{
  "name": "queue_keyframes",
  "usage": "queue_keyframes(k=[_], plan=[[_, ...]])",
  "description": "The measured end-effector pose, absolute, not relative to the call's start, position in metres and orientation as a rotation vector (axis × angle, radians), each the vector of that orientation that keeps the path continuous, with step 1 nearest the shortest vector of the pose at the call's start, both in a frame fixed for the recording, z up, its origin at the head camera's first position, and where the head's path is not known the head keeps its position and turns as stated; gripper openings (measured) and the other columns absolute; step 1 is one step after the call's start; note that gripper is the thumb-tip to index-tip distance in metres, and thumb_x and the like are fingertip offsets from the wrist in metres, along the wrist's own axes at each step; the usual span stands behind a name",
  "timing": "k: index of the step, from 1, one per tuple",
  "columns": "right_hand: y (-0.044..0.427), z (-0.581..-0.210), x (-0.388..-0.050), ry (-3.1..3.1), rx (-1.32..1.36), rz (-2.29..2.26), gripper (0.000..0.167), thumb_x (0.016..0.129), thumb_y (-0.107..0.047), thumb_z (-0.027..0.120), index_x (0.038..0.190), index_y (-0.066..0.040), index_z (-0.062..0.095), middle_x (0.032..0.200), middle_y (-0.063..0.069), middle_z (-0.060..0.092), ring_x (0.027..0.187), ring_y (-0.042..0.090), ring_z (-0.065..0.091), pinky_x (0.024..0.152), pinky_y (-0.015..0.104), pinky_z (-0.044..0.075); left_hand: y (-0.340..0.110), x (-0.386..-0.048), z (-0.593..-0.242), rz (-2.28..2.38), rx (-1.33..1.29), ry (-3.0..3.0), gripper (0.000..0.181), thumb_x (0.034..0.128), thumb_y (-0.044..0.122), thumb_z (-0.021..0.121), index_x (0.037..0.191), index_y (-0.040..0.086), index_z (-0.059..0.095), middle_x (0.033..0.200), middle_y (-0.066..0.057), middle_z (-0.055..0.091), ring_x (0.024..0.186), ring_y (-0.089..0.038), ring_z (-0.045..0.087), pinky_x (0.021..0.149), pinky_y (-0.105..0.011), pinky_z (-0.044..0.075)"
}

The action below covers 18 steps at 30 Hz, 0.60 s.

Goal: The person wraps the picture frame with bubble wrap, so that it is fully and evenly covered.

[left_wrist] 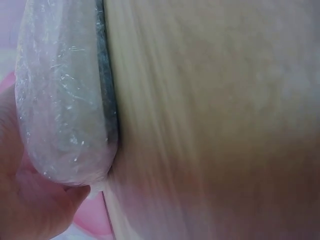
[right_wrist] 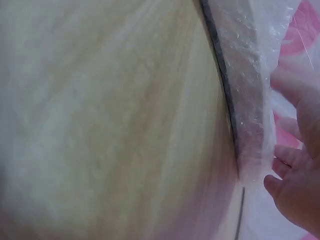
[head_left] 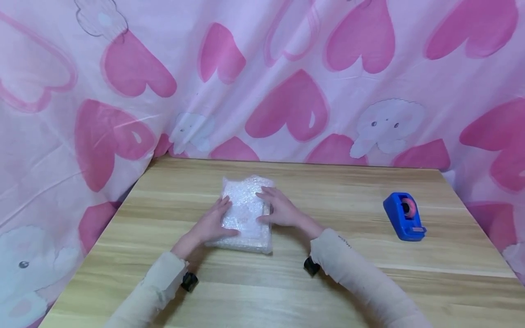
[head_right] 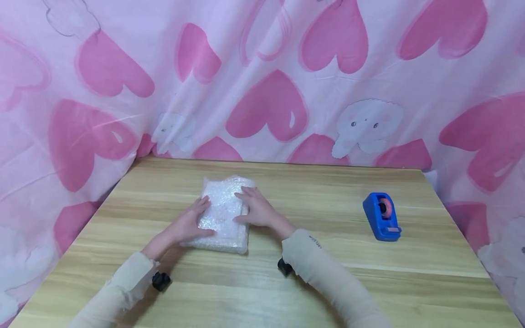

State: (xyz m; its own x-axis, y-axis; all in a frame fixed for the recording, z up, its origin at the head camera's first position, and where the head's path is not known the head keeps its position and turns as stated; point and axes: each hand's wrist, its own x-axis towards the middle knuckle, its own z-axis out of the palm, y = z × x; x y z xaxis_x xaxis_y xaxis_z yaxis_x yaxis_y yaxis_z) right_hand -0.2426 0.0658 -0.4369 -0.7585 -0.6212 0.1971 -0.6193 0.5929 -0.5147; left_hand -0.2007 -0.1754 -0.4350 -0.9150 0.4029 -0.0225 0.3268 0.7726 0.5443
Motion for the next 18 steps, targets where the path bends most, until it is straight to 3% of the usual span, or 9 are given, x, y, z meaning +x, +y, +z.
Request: queue_keyframes(k=[7, 18], plan=[[0.059, -0.442, -0.242, 2.769, -1.083, -0.758, 0.072, 0.075, -0.045, 0.069, 0.132, -0.009, 0.047, 0.144, 0.024, 0.025, 0.134, 0.038, 0.018, 0.108, 0.054, 0.015, -0.174, -0.202, -0.436, 0.848, 0.657, 2.843, 0.093, 0.0672, 0.036, 0.077, 0.135, -0.008, 0.032, 0.147, -0.024, 0.013, 0.135, -0.038, 0.014, 0.106, -0.051, 0.021], [0.05, -0.44, -0.236, 2.731, -1.067, -0.669, 0.071, 0.08, -0.042, 0.064, 0.135, -0.003, 0.041, 0.145, 0.022, 0.023, 0.136, 0.038, 0.01, 0.111, 0.046, 0.009, -0.18, -0.2, -0.434, 0.786, 0.757, 2.845, 0.088, 0.0753, 0.038, 0.07, 0.135, -0.013, 0.029, 0.144, -0.031, 0.01, 0.133, -0.044, 0.011, 0.107, -0.053, 0.016]])
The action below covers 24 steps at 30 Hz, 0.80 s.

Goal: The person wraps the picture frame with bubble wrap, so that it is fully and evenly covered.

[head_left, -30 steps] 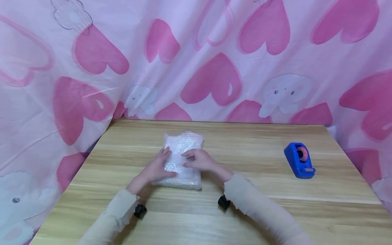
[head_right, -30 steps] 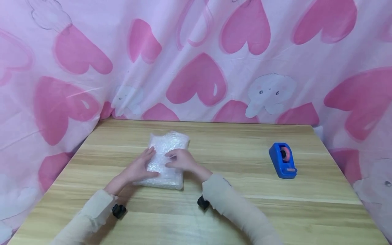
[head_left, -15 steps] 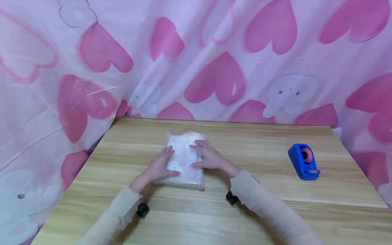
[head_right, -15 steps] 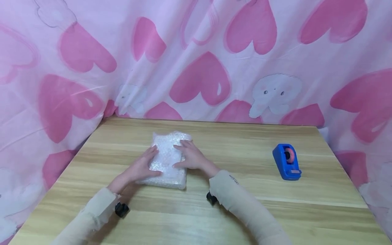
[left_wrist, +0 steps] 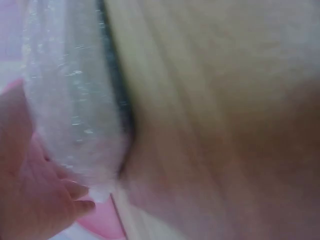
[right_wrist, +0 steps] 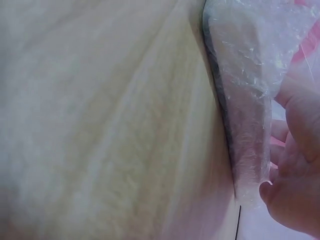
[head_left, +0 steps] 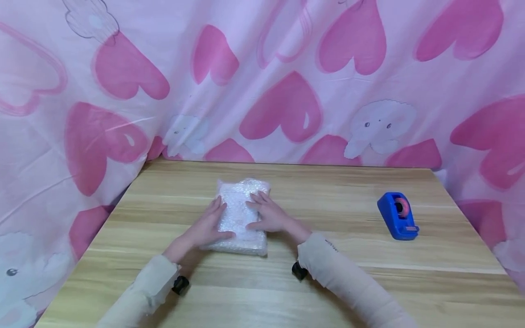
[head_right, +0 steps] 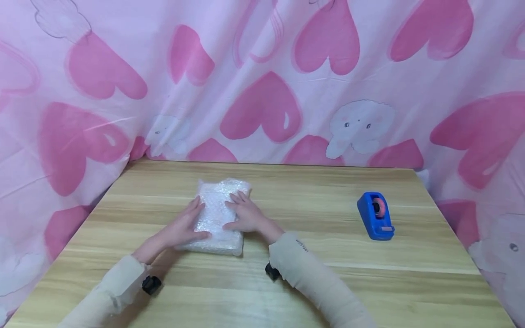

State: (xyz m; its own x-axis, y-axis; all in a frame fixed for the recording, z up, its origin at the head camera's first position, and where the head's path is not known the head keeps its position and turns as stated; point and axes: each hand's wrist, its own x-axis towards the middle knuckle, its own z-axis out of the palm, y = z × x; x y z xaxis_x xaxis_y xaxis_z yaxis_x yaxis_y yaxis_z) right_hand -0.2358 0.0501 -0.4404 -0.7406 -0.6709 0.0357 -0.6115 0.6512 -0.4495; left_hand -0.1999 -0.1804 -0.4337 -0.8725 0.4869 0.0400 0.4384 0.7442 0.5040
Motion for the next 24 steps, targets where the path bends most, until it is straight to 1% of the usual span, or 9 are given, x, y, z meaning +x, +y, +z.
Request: queue_keyframes(k=[4, 7, 10, 15, 19, 22, 24], plan=[[0.046, -0.436, -0.234, 2.722, -1.047, -0.66, 0.07, 0.08, -0.042, 0.064, 0.135, -0.004, 0.041, 0.146, 0.021, 0.022, 0.136, 0.038, 0.009, 0.111, 0.047, 0.009, -0.189, -0.207, -0.429, 0.788, 0.855, 2.852, 0.085, 0.0757, 0.035, 0.07, 0.133, -0.014, 0.03, 0.143, -0.032, 0.013, 0.132, -0.046, 0.013, 0.106, -0.057, 0.014], [0.044, -0.436, -0.234, 2.722, -1.036, -0.657, 0.071, 0.08, -0.043, 0.064, 0.135, -0.004, 0.042, 0.146, 0.021, 0.023, 0.136, 0.038, 0.01, 0.111, 0.046, 0.01, -0.195, -0.217, -0.43, 0.815, 0.895, 2.825, 0.088, 0.0729, 0.034, 0.073, 0.135, -0.012, 0.03, 0.145, -0.029, 0.013, 0.133, -0.043, 0.011, 0.107, -0.055, 0.014], [0.043, -0.437, -0.235, 2.722, -1.031, -0.653, 0.07, 0.08, -0.043, 0.064, 0.135, -0.005, 0.041, 0.146, 0.021, 0.022, 0.136, 0.038, 0.01, 0.111, 0.047, 0.011, -0.199, -0.224, -0.433, 0.825, 0.897, 2.769, 0.091, 0.0728, 0.036, 0.073, 0.136, -0.01, 0.027, 0.147, -0.026, 0.011, 0.135, -0.04, 0.007, 0.108, -0.054, 0.013], [0.044, -0.438, -0.234, 2.713, -1.046, -0.712, 0.069, 0.081, -0.041, 0.063, 0.134, -0.003, 0.042, 0.145, 0.022, 0.023, 0.136, 0.039, 0.008, 0.111, 0.048, 0.009, -0.201, -0.226, -0.438, 0.824, 0.898, 2.741, 0.097, 0.0719, 0.042, 0.072, 0.138, -0.009, 0.024, 0.148, -0.024, 0.01, 0.135, -0.04, 0.005, 0.108, -0.054, 0.012], [0.046, -0.439, -0.233, 2.704, -1.07, -0.768, 0.071, 0.082, -0.046, 0.06, 0.134, -0.002, 0.041, 0.145, 0.024, 0.023, 0.136, 0.039, 0.007, 0.111, 0.048, 0.008, -0.199, -0.225, -0.442, 0.744, 0.89, 2.778, 0.103, 0.0712, 0.05, 0.069, 0.141, -0.006, 0.019, 0.149, -0.021, 0.008, 0.136, -0.039, 0.005, 0.108, -0.052, 0.013], [0.048, -0.441, -0.233, 2.717, -1.059, -0.751, 0.07, 0.082, -0.046, 0.06, 0.135, -0.003, 0.041, 0.145, 0.024, 0.022, 0.136, 0.038, 0.007, 0.111, 0.048, 0.009, -0.197, -0.224, -0.444, 0.698, 0.865, 2.798, 0.103, 0.0712, 0.054, 0.067, 0.142, -0.002, 0.018, 0.15, -0.018, 0.008, 0.137, -0.036, 0.005, 0.109, -0.051, 0.014], [0.048, -0.442, -0.233, 2.734, -1.035, -0.716, 0.069, 0.082, -0.043, 0.062, 0.135, -0.004, 0.041, 0.146, 0.022, 0.021, 0.136, 0.037, 0.006, 0.111, 0.048, 0.009, -0.195, -0.225, -0.445, 0.683, 0.851, 2.806, 0.102, 0.0714, 0.056, 0.066, 0.143, 0.0, 0.019, 0.151, -0.016, 0.007, 0.137, -0.035, 0.005, 0.109, -0.05, 0.014]])
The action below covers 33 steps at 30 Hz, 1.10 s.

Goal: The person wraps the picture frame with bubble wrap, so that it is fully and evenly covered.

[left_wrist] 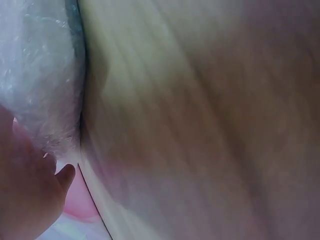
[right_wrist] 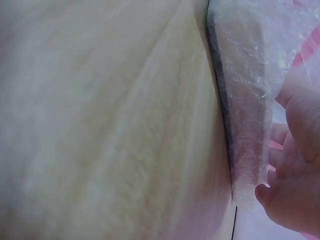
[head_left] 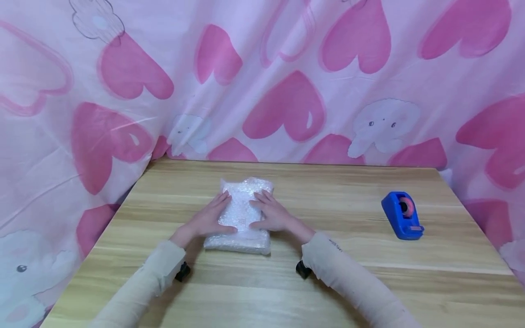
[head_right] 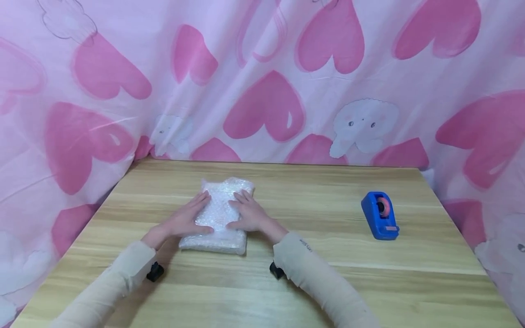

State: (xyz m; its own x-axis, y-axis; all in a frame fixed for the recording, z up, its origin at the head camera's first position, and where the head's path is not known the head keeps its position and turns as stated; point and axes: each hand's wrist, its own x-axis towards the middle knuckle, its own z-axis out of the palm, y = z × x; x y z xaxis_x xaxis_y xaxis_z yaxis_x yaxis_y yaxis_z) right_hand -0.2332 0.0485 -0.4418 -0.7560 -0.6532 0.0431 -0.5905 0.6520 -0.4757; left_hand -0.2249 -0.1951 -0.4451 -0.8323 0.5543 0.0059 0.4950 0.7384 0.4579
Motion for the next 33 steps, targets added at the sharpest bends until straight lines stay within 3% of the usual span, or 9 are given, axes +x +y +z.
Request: queue_keyframes(k=[4, 12, 17, 22, 31, 33], plan=[[0.049, -0.444, -0.234, 2.754, -1.011, -0.668, 0.07, 0.081, -0.044, 0.063, 0.136, -0.007, 0.04, 0.147, 0.019, 0.02, 0.137, 0.036, 0.007, 0.111, 0.047, 0.01, -0.193, -0.224, -0.447, 0.671, 0.825, 2.816, 0.102, 0.0709, 0.055, 0.067, 0.143, 0.001, 0.02, 0.151, -0.014, 0.007, 0.138, -0.032, 0.004, 0.109, -0.049, 0.015], [0.063, -0.44, -0.233, 2.694, -0.997, -0.908, 0.071, 0.081, -0.039, 0.064, 0.136, -0.002, 0.039, 0.146, 0.019, 0.023, 0.136, 0.037, 0.01, 0.109, 0.053, 0.009, -0.188, -0.224, -0.445, 0.726, 0.813, 2.79, 0.102, 0.0692, 0.053, 0.07, 0.142, -0.001, 0.022, 0.15, -0.016, 0.009, 0.137, -0.034, 0.005, 0.108, -0.05, 0.015], [0.086, -0.427, -0.23, 2.58, -0.858, -1.283, 0.06, 0.082, -0.026, 0.066, 0.131, 0.001, 0.044, 0.134, 0.017, 0.045, 0.125, 0.031, 0.039, 0.104, 0.048, 0.03, -0.191, -0.223, -0.445, 0.736, 0.794, 2.796, 0.103, 0.0686, 0.052, 0.07, 0.142, -0.001, 0.021, 0.151, -0.015, 0.008, 0.138, -0.033, 0.004, 0.109, -0.048, 0.013], [0.142, -0.414, -0.224, 2.546, -0.708, -1.456, 0.044, 0.083, -0.015, 0.064, 0.12, 0.006, 0.053, 0.111, 0.02, 0.06, 0.097, 0.027, 0.059, 0.087, 0.037, 0.048, -0.195, -0.223, -0.447, 0.761, 0.788, 2.799, 0.104, 0.0681, 0.052, 0.071, 0.142, -0.002, 0.022, 0.15, -0.016, 0.009, 0.138, -0.033, 0.004, 0.11, -0.048, 0.013], [0.28, -0.399, -0.189, 2.809, -0.469, -1.325, 0.035, 0.088, -0.019, 0.06, 0.115, 0.002, 0.059, 0.102, 0.015, 0.066, 0.085, 0.004, 0.059, 0.068, 0.019, 0.051, -0.193, -0.223, -0.447, 0.764, 0.794, 2.806, 0.105, 0.0672, 0.055, 0.07, 0.142, -0.001, 0.023, 0.151, -0.014, 0.009, 0.138, -0.032, 0.005, 0.109, -0.049, 0.014], [0.307, -0.396, -0.179, 2.879, -0.368, -1.298, 0.034, 0.088, -0.021, 0.059, 0.114, 0.002, 0.06, 0.099, 0.008, 0.067, 0.081, -0.003, 0.058, 0.065, 0.017, 0.05, -0.193, -0.223, -0.446, 0.767, 0.787, 2.801, 0.104, 0.0671, 0.054, 0.071, 0.142, 0.0, 0.022, 0.151, -0.014, 0.009, 0.138, -0.031, 0.004, 0.109, -0.049, 0.014]])
